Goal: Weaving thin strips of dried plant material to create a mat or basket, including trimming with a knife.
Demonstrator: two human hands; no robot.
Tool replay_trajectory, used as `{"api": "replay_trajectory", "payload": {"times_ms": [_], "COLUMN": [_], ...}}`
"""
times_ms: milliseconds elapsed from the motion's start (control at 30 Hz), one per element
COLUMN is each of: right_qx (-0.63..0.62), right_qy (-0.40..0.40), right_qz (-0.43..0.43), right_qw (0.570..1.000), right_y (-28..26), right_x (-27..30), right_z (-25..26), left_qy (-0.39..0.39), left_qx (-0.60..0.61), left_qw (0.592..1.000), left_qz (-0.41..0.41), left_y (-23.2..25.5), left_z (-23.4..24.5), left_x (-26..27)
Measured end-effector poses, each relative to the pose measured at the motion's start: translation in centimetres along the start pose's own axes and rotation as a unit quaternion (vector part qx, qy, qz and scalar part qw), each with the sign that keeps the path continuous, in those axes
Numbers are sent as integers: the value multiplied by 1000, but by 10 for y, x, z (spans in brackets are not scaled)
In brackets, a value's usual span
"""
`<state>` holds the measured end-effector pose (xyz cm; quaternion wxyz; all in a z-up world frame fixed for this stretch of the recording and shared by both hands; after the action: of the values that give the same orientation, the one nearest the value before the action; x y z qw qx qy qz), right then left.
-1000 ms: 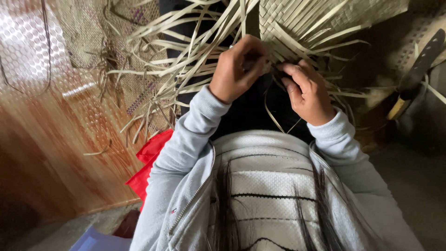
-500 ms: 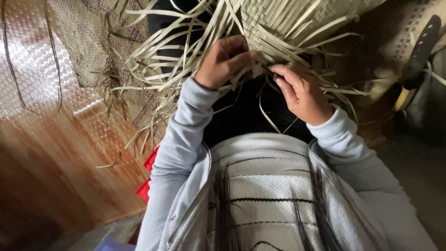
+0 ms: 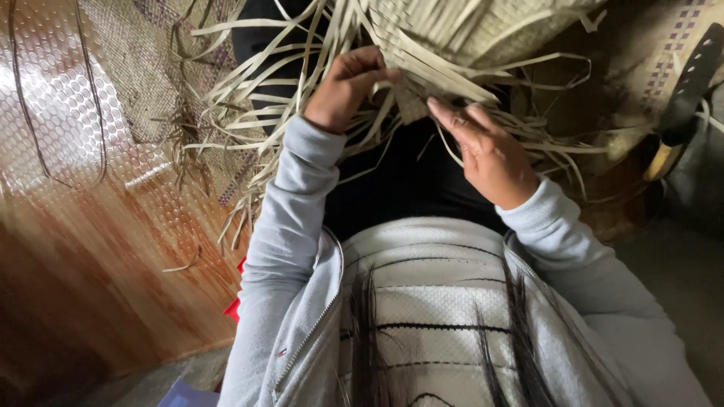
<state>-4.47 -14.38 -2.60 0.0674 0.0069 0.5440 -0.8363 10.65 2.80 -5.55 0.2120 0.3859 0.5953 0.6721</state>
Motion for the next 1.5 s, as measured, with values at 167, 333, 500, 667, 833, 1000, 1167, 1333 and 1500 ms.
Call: {"api": "replay_trajectory", "payload": {"times_ms": [167, 333, 500, 667, 833, 1000, 1167, 1333, 1500], "right_qx": [93, 183, 179, 170, 67, -9, 34, 3, -73], "right_qy": [-32, -92, -126, -236, -156, -38, 73, 100, 138], "right_qz": [-43, -52, -18, -104, -112, -61, 16, -18, -9], "right_qw": [994, 977, 976, 951, 979, 997, 997, 995, 988], "right_y": [21, 3, -3, -19, -45, -45, -22, -11, 2], "right_x": [12, 12, 18, 18, 14, 6, -21, -22, -17], "right_z": [17, 50, 80, 114, 127, 107, 60, 29, 22], "left_qy": [-8, -4, 10, 17, 64, 91, 53, 155, 167], "left_qx": [146, 215, 232, 199, 160, 86, 77, -37, -183], "left_qw": [988, 974, 969, 978, 985, 989, 993, 987, 967], "left_qz": [42, 67, 85, 62, -15, -80, -69, -31, -65], "left_y": [12, 6, 4, 2, -2, 12, 14, 31, 35], "left_z": [5, 8, 8, 6, 2, -15, -29, -40, -51], "left_x": [-1, -4, -4, -6, -9, 2, 7, 20, 20]}}
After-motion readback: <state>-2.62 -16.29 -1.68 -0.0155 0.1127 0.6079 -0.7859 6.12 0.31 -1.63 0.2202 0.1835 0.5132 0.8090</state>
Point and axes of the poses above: each hand's wrist, its own x-axis away from the middle knuckle, its own z-axis out of the back of the hand, y = z × x, the point moved 1 cm from there along -x, towards the middle knuckle, and after that the axes turned 12 degrees about -x, right-handed, at the moved point
